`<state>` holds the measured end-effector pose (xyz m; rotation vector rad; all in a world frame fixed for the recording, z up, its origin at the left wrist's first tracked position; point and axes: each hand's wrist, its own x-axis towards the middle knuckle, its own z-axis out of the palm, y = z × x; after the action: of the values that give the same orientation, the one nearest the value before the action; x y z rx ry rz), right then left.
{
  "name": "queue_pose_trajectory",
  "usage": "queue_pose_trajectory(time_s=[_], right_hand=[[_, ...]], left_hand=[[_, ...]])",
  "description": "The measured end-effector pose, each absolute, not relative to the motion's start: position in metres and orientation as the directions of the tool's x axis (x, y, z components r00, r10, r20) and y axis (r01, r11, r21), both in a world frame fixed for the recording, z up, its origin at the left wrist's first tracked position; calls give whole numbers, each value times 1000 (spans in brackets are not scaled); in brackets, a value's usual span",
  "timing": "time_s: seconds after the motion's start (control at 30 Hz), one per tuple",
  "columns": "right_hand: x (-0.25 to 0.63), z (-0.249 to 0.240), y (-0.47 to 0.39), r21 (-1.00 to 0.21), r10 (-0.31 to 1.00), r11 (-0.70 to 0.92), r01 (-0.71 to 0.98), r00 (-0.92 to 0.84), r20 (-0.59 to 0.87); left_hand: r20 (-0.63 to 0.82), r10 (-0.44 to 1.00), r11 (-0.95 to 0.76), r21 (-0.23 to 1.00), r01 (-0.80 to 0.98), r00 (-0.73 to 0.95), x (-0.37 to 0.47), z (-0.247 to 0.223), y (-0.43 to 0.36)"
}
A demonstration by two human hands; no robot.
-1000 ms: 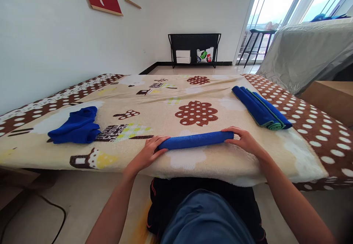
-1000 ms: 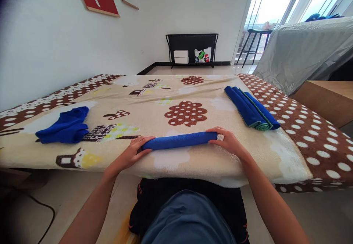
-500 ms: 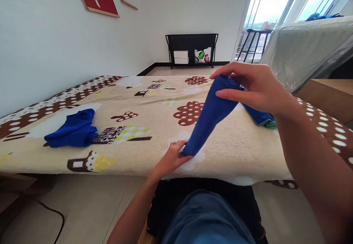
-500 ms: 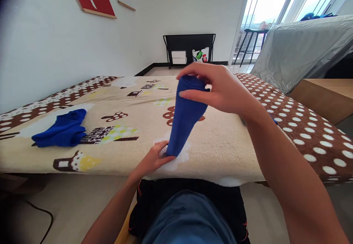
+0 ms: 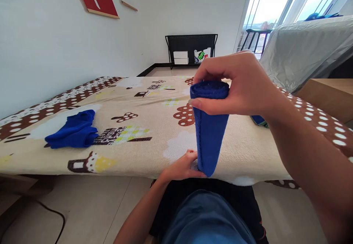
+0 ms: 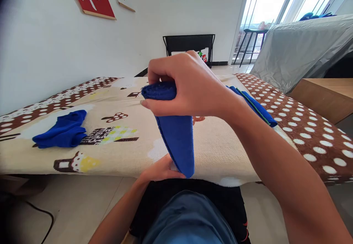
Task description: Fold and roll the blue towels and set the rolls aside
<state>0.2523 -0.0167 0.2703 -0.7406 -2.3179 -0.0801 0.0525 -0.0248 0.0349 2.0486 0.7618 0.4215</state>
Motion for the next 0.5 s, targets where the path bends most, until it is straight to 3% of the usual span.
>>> queue_pose_trajectory(time_s=[0.23, 0.33, 0.5], right_hand=[[249, 270, -18, -175, 484, 853, 491, -619, 619], [246, 273, -19, -162, 478, 849, 502, -602, 639], [246, 279, -17, -119, 492, 801, 587, -534, 688]], left_hand=[[-8, 467, -412, 883, 226, 884, 56, 39, -29], [0, 509, -422, 872, 249, 861, 57, 39, -27], [53, 705, -433, 822, 370, 707, 52, 40, -20]])
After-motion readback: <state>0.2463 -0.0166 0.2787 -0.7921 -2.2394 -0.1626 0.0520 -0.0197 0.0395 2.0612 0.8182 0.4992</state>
